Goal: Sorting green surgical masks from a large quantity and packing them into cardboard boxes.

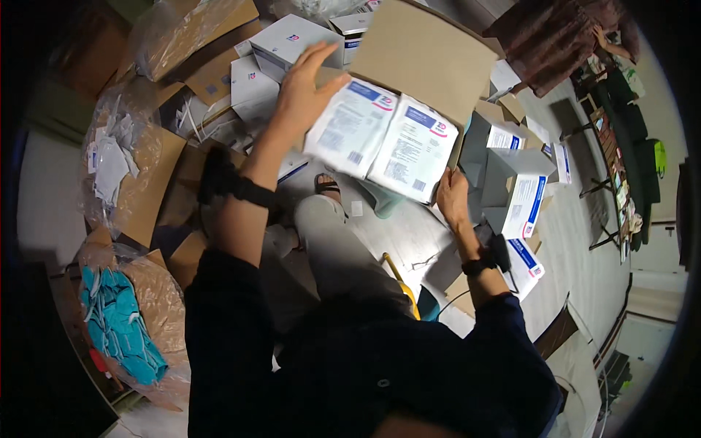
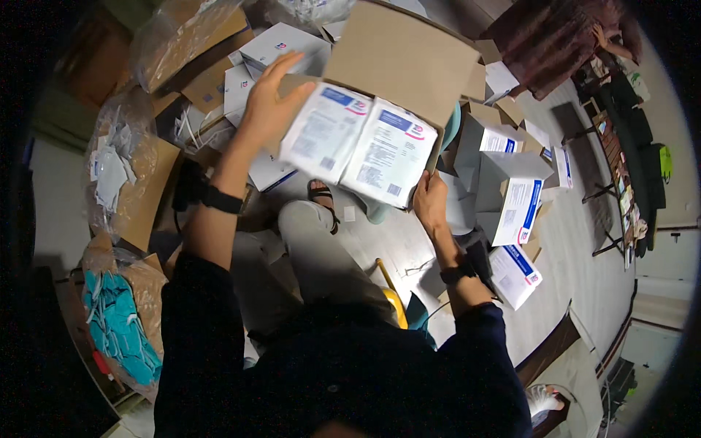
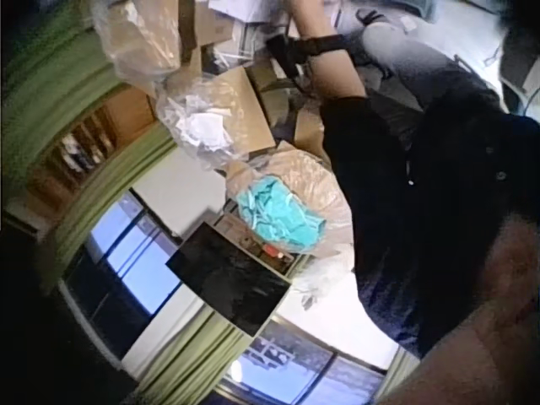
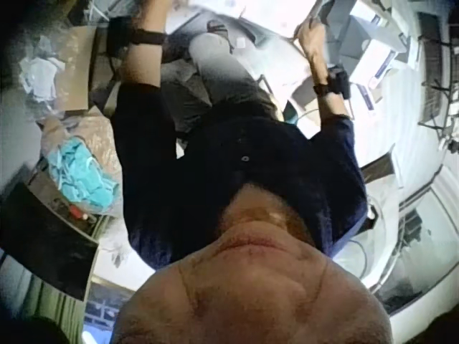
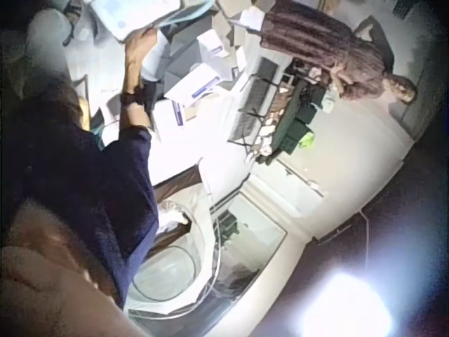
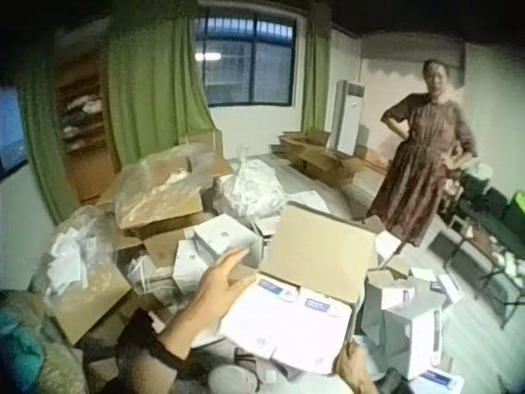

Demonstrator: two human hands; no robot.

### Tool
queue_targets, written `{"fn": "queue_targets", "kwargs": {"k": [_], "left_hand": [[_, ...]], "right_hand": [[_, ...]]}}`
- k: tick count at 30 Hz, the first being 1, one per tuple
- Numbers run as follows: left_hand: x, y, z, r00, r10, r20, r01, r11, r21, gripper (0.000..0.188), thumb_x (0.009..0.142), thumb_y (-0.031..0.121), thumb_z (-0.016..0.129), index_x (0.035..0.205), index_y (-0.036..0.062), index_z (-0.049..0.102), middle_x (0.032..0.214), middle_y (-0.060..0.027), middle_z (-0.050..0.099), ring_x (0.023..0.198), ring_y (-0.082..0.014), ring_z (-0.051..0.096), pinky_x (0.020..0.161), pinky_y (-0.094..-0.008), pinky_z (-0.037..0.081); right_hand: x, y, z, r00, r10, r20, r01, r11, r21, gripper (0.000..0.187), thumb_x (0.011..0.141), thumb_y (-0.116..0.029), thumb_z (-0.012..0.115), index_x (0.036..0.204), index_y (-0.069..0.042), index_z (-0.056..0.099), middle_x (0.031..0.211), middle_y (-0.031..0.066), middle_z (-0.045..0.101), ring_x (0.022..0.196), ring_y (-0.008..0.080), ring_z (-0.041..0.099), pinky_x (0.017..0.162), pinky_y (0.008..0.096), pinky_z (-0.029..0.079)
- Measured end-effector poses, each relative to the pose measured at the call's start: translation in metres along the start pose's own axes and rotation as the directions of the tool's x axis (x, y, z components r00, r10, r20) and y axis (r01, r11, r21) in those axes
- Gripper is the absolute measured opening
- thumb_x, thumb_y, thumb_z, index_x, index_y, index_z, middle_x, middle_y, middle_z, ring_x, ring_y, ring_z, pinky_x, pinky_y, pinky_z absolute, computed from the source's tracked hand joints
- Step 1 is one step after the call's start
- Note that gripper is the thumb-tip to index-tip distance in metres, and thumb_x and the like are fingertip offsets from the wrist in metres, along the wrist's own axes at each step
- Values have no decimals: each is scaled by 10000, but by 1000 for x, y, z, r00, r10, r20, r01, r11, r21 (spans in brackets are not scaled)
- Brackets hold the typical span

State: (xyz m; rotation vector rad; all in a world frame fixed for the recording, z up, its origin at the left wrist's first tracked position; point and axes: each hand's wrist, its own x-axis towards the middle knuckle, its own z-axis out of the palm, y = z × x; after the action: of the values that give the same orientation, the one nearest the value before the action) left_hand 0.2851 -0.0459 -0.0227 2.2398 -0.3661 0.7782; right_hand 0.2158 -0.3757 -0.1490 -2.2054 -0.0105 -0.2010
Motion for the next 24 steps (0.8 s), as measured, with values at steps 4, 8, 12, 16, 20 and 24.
{"fn": "queue_targets", "kwargs": {"k": [4, 8, 12, 16, 20, 24], "left_hand": [[-67, 1, 16, 964, -225, 139, 241, 964, -111, 376, 857, 129, 684, 1202, 9, 598, 1235, -158, 611, 1166, -297, 572, 982, -356, 438], [-148, -1, -6, 862, -397, 314, 436, 898, -61, 318, 861, 115, 674, 1163, 29, 625, 1166, -153, 646, 1119, -311, 598, 953, -350, 451], [-221, -8, -30, 818, -516, 254, 539, 842, -25, 269, 880, 70, 653, 1148, 38, 642, 1118, -126, 673, 1031, -245, 642, 889, -321, 483], [-268, 10, -55, 682, -705, 195, 731, 668, -143, 203, 902, 51, 636, 1100, 13, 662, 1005, -103, 698, 915, -167, 662, 818, -278, 498], [-271, 28, -58, 599, -779, 187, 796, 553, -246, 176, 930, 67, 618, 1073, -23, 667, 966, -81, 698, 886, -107, 645, 797, -229, 491], [-269, 34, -43, 558, -789, 257, 815, 462, -350, 169, 943, 75, 604, 1067, -21, 668, 981, -95, 705, 930, -121, 655, 824, -234, 497]], "right_hand": [[25, 105, 50, 987, 157, -35, -160, 977, -137, 271, 970, -142, 436, 914, 90, 565, 732, 281, 624, 677, 428, 629, 645, 483, 477], [41, 130, 64, 923, 379, 63, -384, 915, 123, 307, 959, -186, 463, 908, 94, 578, 700, 211, 647, 562, 299, 662, 474, 396, 515], [64, 143, 44, 856, 505, 108, -498, 862, -92, 494, 960, -362, 465, 897, 93, 648, 778, 194, 670, 595, 312, 682, 537, 398, 581], [51, 26, 7, 945, 311, -98, -297, 695, -655, 447, 911, -368, 513, 962, 48, 668, 886, 239, 681, 863, 382, 671, 763, 456, 524], [76, 21, 21, 992, 119, -39, -118, 788, -604, 455, 876, -424, 563, 1057, -23, 678, 911, 223, 688, 874, 391, 667, 752, 460, 515], [120, 18, 65, 927, 317, 201, -131, 775, -619, 515, 865, -502, 574, 879, -4, 703, 921, 230, 691, 969, 390, 657, 781, 459, 522]]}}
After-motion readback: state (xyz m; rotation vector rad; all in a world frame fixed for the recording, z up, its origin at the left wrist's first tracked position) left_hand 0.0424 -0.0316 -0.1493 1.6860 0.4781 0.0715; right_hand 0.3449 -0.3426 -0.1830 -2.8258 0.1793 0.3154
